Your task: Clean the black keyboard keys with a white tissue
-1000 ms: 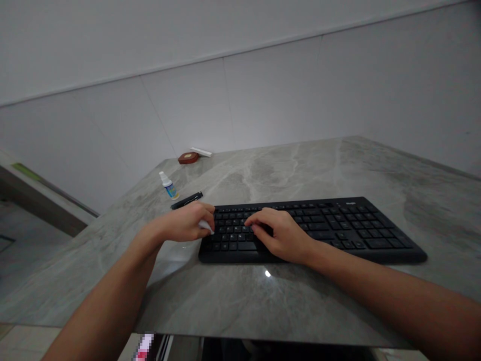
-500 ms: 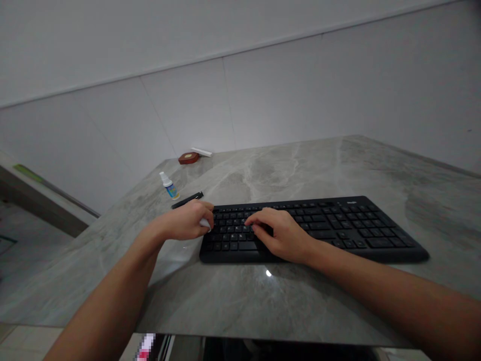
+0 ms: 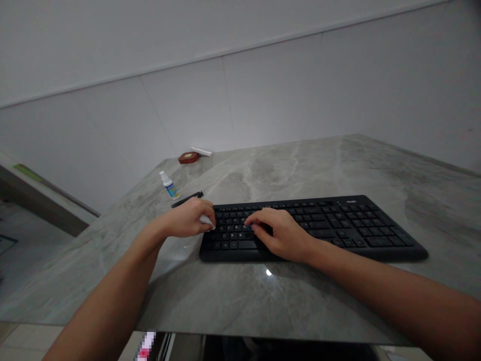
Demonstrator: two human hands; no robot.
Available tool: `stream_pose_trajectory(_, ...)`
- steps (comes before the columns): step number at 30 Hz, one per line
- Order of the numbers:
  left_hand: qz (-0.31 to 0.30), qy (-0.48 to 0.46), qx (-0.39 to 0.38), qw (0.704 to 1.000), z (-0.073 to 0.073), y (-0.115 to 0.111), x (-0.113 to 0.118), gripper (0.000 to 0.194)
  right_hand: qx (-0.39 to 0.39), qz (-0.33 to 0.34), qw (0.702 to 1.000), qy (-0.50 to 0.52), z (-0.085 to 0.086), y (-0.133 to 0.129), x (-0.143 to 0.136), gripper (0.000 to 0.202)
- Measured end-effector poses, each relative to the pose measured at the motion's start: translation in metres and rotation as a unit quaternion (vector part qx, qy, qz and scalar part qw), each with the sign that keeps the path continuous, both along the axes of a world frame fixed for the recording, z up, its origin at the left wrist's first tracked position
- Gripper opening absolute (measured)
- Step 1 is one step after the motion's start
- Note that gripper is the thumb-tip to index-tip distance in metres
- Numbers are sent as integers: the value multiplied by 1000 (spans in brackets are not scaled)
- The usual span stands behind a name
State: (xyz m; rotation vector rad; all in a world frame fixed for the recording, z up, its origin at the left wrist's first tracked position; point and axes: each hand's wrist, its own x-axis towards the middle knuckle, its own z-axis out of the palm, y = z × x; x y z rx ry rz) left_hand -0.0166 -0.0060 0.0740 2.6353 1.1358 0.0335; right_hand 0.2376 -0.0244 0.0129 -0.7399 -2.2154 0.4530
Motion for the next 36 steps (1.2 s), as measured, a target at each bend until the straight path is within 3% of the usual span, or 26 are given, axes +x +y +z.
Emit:
stream_pose_trajectory(19, 14, -19, -55, 998, 0, 6, -7, 9, -4, -1, 1000, -8, -1, 0, 2, 22)
stream_pose_trajectory(22, 39, -15, -51, 998, 0, 7, -8, 11, -5, -2, 1000, -8, -1, 0, 2, 22)
stream_pose_trajectory(36, 32, 6, -64, 997, 3, 7, -19, 8, -9, 0, 1000, -14, 0, -1, 1, 23)
